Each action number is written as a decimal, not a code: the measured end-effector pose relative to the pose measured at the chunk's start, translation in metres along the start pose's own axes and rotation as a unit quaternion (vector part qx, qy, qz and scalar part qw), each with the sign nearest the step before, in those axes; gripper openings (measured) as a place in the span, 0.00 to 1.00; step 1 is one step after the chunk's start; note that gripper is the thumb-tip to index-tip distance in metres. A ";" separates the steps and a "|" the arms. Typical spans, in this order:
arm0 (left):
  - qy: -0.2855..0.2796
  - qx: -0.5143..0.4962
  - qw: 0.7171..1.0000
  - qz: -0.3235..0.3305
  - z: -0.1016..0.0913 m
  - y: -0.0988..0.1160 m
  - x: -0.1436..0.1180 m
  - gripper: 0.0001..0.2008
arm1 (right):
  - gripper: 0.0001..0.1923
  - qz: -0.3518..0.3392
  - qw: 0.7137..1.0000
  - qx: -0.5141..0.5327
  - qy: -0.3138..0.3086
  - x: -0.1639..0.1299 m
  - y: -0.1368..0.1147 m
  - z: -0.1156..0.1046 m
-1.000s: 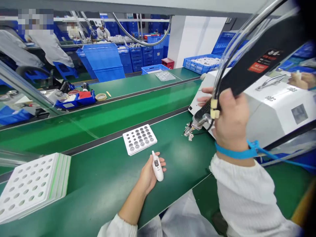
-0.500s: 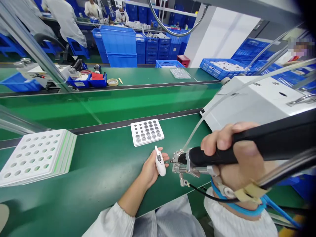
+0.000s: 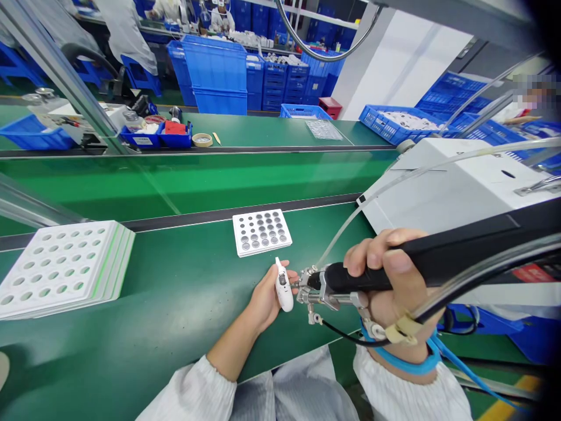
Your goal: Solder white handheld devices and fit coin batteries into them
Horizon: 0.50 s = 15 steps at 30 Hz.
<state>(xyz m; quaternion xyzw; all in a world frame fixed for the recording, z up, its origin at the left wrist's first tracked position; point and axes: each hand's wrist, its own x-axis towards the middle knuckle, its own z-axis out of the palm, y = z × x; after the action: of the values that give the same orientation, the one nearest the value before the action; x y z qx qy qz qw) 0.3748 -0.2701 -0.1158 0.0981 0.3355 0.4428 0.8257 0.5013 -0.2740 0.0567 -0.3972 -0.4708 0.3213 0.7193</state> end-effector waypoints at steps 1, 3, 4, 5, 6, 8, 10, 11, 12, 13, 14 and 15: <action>0.000 -0.001 1.000 0.001 0.000 0.000 0.000 0.21 | 0.08 -0.003 1.000 0.001 -0.005 0.000 0.001 -0.001; 0.001 -0.001 1.000 0.002 0.000 0.000 0.000 0.21 | 0.08 -0.004 1.000 0.000 -0.009 0.000 0.004 -0.002; 0.002 -0.001 1.000 0.002 0.001 -0.001 0.000 0.21 | 0.08 -0.005 1.000 -0.001 -0.008 0.000 0.004 -0.002; 0.003 -0.001 1.000 0.002 0.001 -0.001 0.000 0.21 | 0.07 -0.005 1.000 -0.004 -0.007 0.000 0.004 -0.002; 0.004 -0.001 1.000 0.002 0.001 -0.001 0.000 0.21 | 0.07 -0.002 1.000 -0.009 -0.008 -0.001 0.005 -0.001; 0.010 -0.003 1.000 0.005 0.000 -0.001 0.001 0.21 | 0.06 0.004 1.000 -0.014 -0.012 -0.002 0.005 0.001; 0.021 -0.008 1.000 0.009 -0.001 0.000 0.002 0.20 | 0.08 0.010 1.000 -0.012 -0.009 -0.003 0.008 0.004; 0.025 -0.010 1.000 0.010 -0.001 0.000 0.002 0.20 | 0.09 0.011 1.000 -0.010 -0.006 -0.003 0.010 0.005; 0.027 -0.010 1.000 0.010 -0.002 0.000 0.003 0.19 | 0.09 0.011 1.000 -0.008 -0.004 -0.003 0.012 0.005; 0.028 -0.010 1.000 0.009 -0.002 0.001 0.003 0.19 | 0.10 0.011 1.000 -0.008 -0.002 -0.003 0.015 0.006; 0.028 -0.008 1.000 0.008 -0.002 0.001 0.003 0.19 | 0.09 0.012 1.000 -0.006 -0.003 -0.003 0.017 0.006; 0.030 -0.005 1.000 0.006 -0.001 0.001 0.003 0.20 | 0.09 0.012 1.000 -0.003 -0.006 -0.002 0.018 0.006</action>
<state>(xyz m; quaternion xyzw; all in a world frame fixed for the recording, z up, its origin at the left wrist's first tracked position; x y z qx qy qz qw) 0.3742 -0.2667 -0.1179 0.0825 0.3569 0.4521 0.8133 0.4937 -0.2658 0.0411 -0.4028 -0.4715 0.3310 0.7113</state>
